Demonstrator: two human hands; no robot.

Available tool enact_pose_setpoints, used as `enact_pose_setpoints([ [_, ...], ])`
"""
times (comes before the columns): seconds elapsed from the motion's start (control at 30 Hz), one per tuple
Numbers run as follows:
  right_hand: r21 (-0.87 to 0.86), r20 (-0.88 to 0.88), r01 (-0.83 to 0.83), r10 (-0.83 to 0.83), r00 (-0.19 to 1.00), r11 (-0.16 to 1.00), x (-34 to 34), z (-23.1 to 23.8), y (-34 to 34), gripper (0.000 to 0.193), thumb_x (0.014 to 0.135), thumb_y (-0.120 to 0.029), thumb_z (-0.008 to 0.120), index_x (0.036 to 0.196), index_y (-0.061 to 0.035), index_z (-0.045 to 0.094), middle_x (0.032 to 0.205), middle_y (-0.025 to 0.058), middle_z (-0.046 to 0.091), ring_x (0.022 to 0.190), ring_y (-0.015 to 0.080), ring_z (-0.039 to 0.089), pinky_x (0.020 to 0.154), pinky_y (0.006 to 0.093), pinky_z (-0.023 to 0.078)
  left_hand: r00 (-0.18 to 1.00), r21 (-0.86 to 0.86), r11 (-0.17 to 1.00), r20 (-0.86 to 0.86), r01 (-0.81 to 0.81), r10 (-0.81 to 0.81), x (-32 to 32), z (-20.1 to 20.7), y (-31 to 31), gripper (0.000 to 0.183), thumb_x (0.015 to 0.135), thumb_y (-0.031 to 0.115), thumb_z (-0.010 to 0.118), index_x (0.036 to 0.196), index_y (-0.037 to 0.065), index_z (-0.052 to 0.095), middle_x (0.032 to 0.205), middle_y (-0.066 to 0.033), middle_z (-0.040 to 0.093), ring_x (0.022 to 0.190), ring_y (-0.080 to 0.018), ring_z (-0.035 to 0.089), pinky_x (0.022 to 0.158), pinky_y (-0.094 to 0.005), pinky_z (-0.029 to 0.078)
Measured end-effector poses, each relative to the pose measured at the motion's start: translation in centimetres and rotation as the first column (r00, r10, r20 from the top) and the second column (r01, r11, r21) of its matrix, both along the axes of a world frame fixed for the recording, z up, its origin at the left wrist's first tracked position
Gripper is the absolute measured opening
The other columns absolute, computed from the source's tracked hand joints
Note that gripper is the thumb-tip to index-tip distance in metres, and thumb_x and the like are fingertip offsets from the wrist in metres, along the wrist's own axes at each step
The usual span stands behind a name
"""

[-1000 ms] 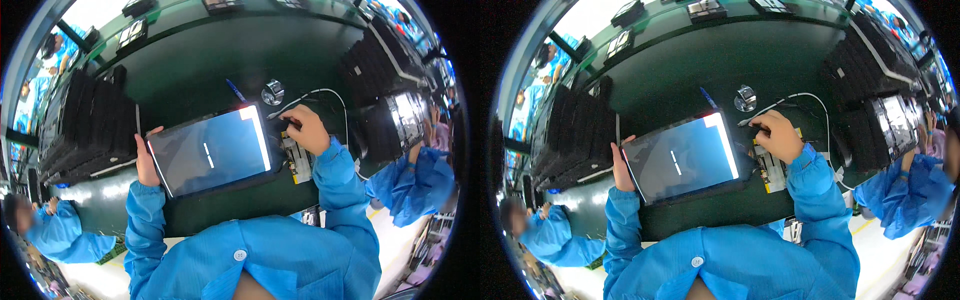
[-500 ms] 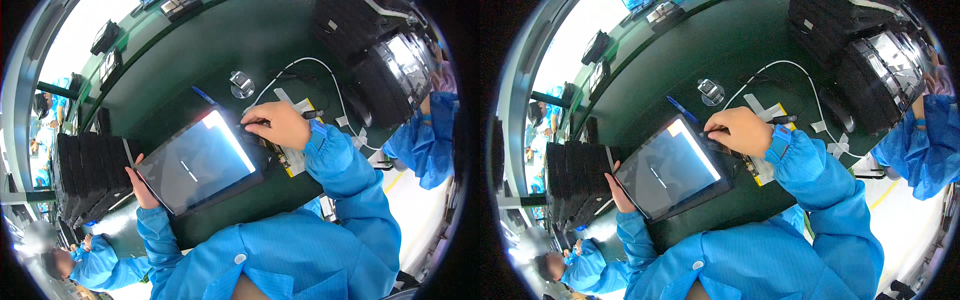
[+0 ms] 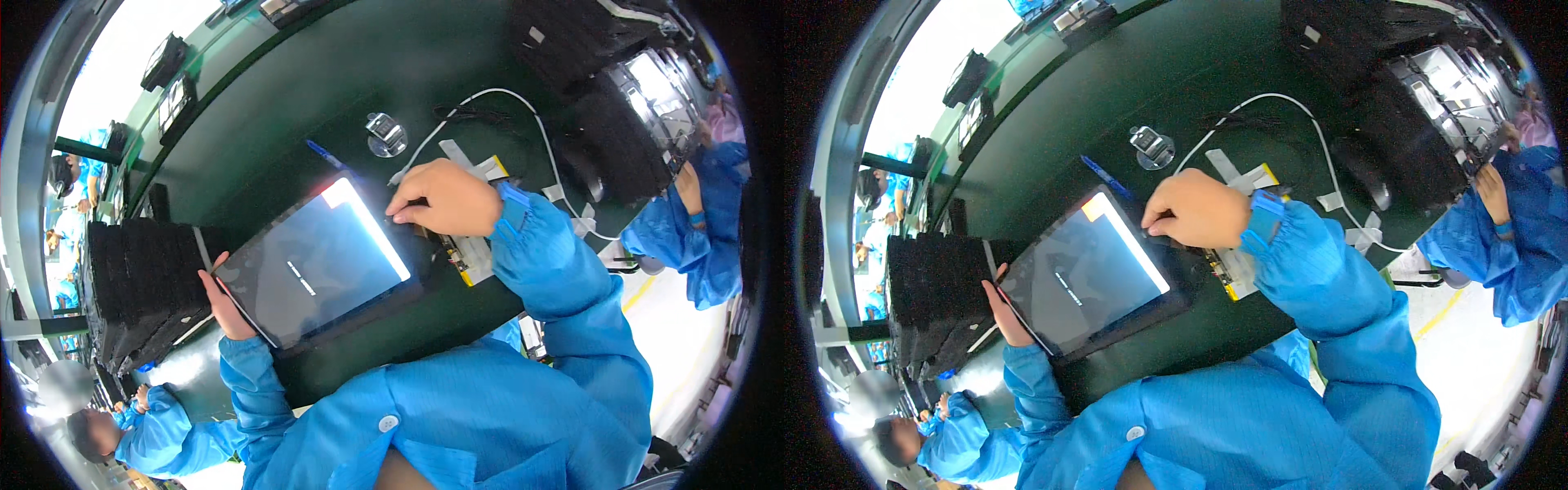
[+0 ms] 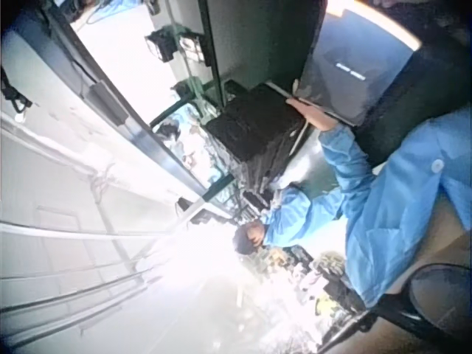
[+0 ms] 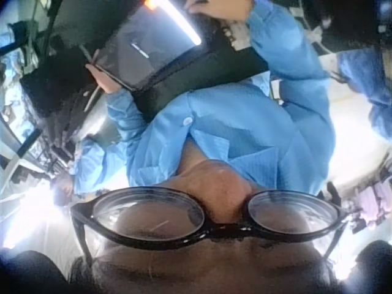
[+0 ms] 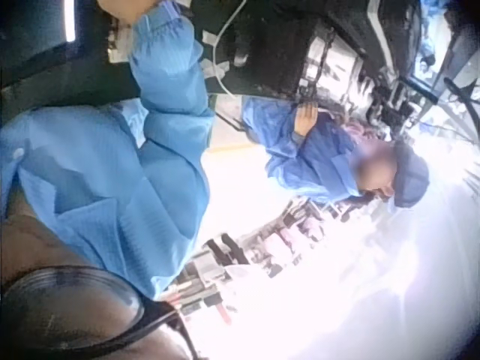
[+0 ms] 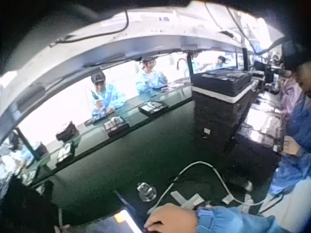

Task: Testing the screen and internal components of tablets at an assembly line.

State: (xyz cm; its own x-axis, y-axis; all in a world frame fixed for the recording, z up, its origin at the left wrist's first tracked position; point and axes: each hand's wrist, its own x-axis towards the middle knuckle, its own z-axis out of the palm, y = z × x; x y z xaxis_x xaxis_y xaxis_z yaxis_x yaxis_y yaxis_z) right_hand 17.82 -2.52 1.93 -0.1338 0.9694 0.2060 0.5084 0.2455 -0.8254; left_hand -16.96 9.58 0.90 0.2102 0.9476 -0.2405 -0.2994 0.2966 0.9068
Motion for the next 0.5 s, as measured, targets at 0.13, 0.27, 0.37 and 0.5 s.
enact_pose_setpoints([
  [0.13,-0.113,-0.059,-0.052,0.046,0.997,0.992,0.0,-0.1,0.7,0.014,0.073,-0.011,0.067,0.083,-0.0008,0.066,0.078,0.0137,0.064,0.072,0.0239,0.063,0.065,0.0328,0.049,0.993,-0.019,0.999,0.113,0.044,-0.042,-1.0,-0.6,0.4,0.05,0.095,0.045,0.031,0.119,0.005,0.047,0.114,-0.0145,0.056,0.102,-0.0269,0.054,0.092,-0.0377,0.04],
  [0.27,-0.1,-0.102,-0.039,0.029,0.994,0.994,-0.5,-1.3,0.9,0.014,0.073,-0.011,0.067,0.083,-0.0012,0.066,0.075,0.0123,0.063,0.071,0.0218,0.062,0.064,0.0325,0.048,0.993,-0.072,0.997,0.116,-0.004,0.012,-0.2,0.0,0.3,0.052,0.094,0.047,0.033,0.12,0.003,0.046,0.112,-0.0141,0.056,0.101,-0.0273,0.053,0.093,-0.0391,0.039],
  [0.37,-0.146,-0.086,-0.019,0.007,0.996,0.989,-0.9,-0.1,0.8,0.014,0.074,-0.011,0.066,0.084,-0.0017,0.066,0.076,0.012,0.063,0.072,0.0223,0.063,0.064,0.0323,0.048,0.994,-0.043,0.999,0.112,0.02,-0.015,-1.0,0.0,0.6,0.052,0.095,0.046,0.032,0.12,0.004,0.046,0.114,-0.014,0.055,0.104,-0.0271,0.052,0.094,-0.0388,0.039],
  [0.5,0.023,-0.019,0.001,-0.001,1.0,1.0,-0.2,-0.6,-0.5,0.016,0.074,-0.016,0.066,0.084,-0.0042,0.066,0.08,0.0117,0.065,0.076,0.0259,0.063,0.069,0.0345,0.05,0.993,-0.039,0.997,0.1,0.072,-0.068,0.0,0.5,0.1,0.05,0.096,0.045,0.029,0.121,0.006,0.046,0.117,-0.013,0.054,0.105,-0.027,0.051,0.095,-0.0385,0.038],
])
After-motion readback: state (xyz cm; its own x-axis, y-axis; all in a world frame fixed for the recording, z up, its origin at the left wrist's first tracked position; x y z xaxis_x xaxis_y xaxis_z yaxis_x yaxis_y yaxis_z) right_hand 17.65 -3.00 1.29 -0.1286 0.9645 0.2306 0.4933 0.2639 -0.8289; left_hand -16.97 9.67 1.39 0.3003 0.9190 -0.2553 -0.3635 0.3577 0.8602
